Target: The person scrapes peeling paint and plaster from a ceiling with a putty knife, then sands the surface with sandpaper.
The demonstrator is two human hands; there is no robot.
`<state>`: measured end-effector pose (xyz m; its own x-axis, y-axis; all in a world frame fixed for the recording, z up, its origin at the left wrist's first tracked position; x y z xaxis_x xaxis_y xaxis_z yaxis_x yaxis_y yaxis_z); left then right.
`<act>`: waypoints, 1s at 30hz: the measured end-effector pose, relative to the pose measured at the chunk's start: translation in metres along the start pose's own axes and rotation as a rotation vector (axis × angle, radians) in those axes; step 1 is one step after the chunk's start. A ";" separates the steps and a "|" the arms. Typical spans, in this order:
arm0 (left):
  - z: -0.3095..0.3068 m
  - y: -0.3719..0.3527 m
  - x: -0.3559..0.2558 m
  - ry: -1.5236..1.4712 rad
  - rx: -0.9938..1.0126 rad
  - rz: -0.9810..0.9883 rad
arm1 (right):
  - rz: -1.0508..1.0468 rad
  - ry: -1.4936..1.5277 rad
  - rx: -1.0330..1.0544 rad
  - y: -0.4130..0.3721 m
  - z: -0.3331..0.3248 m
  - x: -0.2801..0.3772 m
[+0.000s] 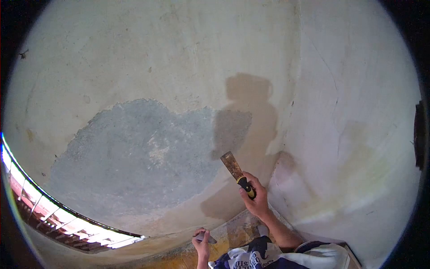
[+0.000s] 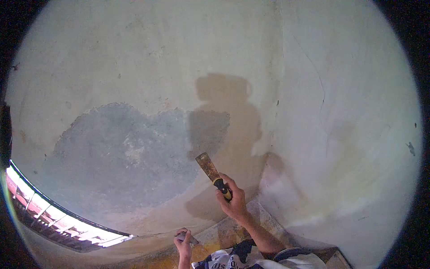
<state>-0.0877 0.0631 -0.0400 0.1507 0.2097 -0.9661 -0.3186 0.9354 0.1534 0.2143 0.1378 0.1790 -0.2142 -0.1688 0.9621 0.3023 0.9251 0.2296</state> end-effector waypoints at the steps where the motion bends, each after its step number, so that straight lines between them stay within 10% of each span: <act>1: 0.004 -0.002 -0.001 -0.012 -0.007 -0.015 | -0.002 -0.005 0.019 0.002 0.000 -0.002; 12: 0.037 -0.004 0.006 0.057 -0.049 0.046 | -0.191 0.008 -0.168 0.030 -0.035 0.013; 30: 0.062 -0.014 0.014 -0.017 -0.102 -0.003 | 0.055 0.140 -0.149 0.054 -0.031 -0.005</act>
Point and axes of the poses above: each hand's wrist, its own y-axis towards the middle knuckle, its own z-axis out of the palm, x = y × z, the point moved 10 cm from there along y, towards the middle knuckle, and after that the axes turned 14 degrees about z, right-handed, at the moved point
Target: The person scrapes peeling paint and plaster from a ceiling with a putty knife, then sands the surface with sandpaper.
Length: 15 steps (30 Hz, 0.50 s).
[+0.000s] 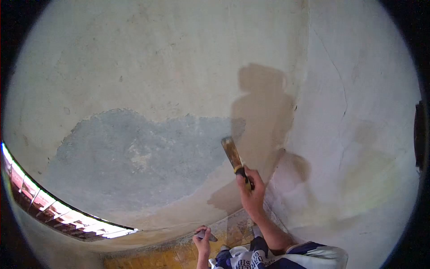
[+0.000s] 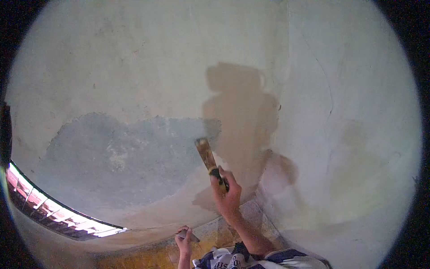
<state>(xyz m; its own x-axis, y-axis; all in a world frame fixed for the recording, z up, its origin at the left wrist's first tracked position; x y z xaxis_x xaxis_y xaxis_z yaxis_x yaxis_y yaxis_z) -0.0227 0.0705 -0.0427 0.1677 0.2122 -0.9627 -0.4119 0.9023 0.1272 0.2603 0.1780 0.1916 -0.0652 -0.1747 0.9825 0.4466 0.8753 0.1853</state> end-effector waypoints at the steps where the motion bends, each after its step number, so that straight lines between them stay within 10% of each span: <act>1: -0.004 -0.002 0.001 0.001 -0.013 -0.010 | -0.035 -0.022 0.014 -0.014 -0.001 -0.008; 15: -0.033 0.009 0.011 0.079 0.004 0.035 | 0.038 -0.123 0.228 -0.039 0.014 -0.036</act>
Point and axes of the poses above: each hand's wrist, its own y-axis towards the middle knuckle, its own z-axis out of the palm, x = y × z, the point moved 10 cm from there along y, towards the middle knuckle, and after that the axes turned 14 degrees about z, right-handed, at the moved point
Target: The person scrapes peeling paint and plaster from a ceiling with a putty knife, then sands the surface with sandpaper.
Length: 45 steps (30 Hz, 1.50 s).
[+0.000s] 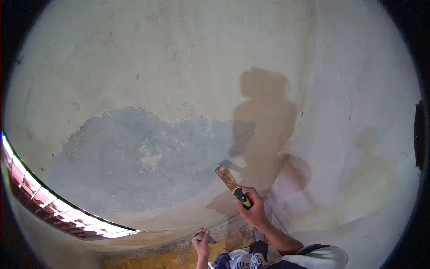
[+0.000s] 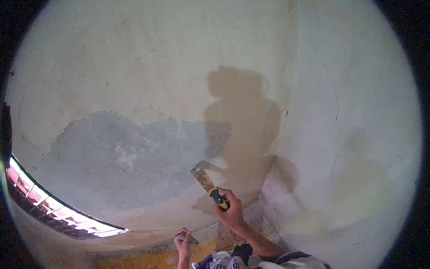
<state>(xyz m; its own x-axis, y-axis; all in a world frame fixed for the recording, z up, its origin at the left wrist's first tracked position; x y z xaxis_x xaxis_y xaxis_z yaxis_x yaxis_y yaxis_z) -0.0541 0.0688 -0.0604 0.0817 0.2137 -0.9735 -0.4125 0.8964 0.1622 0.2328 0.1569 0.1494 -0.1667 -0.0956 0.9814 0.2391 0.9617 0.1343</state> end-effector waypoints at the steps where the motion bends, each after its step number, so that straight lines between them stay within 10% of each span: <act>1: -0.001 0.000 0.002 -0.012 0.001 0.010 | 0.021 0.001 0.003 0.001 -0.001 -0.004; 14: 0.018 0.003 -0.007 -0.027 -0.001 0.001 | -0.220 0.030 -0.314 0.013 -0.047 0.040; 45: 0.002 -0.005 -0.001 -0.013 0.013 -0.082 | -0.039 0.109 -0.234 0.010 -0.059 0.041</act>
Point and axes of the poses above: each hand's wrist, its own y-axis towards the middle knuckle, its own z-axis out of the palm, x = y × z, the point moved 10 cm from there along y, towards the middle knuckle, and after that the axes turned 14 degrees about z, right-handed, at the moved point
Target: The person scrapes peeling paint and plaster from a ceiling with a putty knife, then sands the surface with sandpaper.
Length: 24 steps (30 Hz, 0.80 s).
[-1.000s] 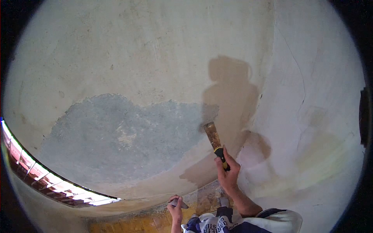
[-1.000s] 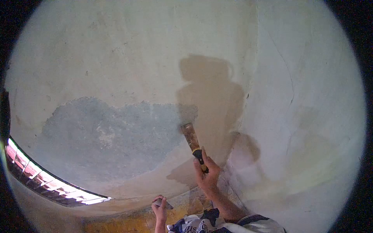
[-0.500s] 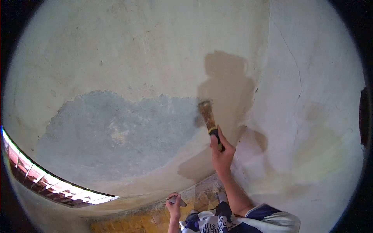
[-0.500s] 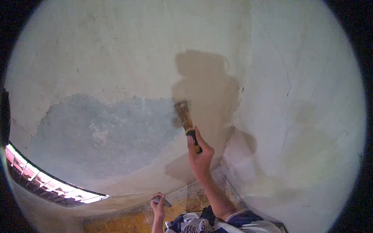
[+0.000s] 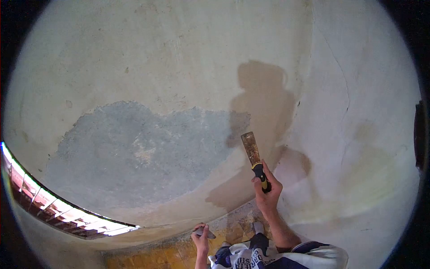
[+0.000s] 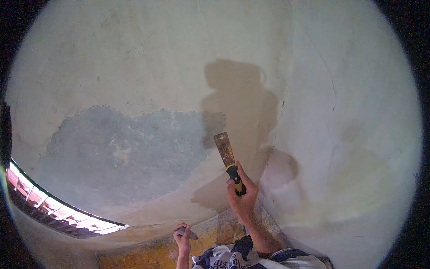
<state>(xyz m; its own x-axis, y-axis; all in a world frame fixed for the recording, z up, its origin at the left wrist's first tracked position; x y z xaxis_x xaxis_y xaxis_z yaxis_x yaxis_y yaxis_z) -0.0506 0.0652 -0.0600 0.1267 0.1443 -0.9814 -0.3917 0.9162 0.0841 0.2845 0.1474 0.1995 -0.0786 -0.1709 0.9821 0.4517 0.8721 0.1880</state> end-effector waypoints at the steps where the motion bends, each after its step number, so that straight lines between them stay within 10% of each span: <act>1: -0.002 0.001 0.005 -0.002 0.000 0.002 | -0.008 0.001 -0.001 0.000 0.000 0.003; 24: 0.031 -0.010 -0.014 -0.046 -0.060 -0.054 | -0.121 0.005 -0.021 0.016 0.004 -0.003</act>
<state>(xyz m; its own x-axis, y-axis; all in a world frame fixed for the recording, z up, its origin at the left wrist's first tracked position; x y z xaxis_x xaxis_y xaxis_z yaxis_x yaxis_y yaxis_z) -0.0202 0.0657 -0.0418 0.1900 0.1137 -0.9752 -0.4369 0.8993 0.0197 0.2886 0.1638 0.1992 -0.1294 -0.2766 0.9522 0.4573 0.8355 0.3048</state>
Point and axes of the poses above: each hand's wrist, its own y-axis towards the middle knuckle, its own z-axis out of the palm, x = y × z, the point moved 10 cm from there along y, towards the middle knuckle, and after that the axes turned 14 degrees about z, right-handed, at the moved point
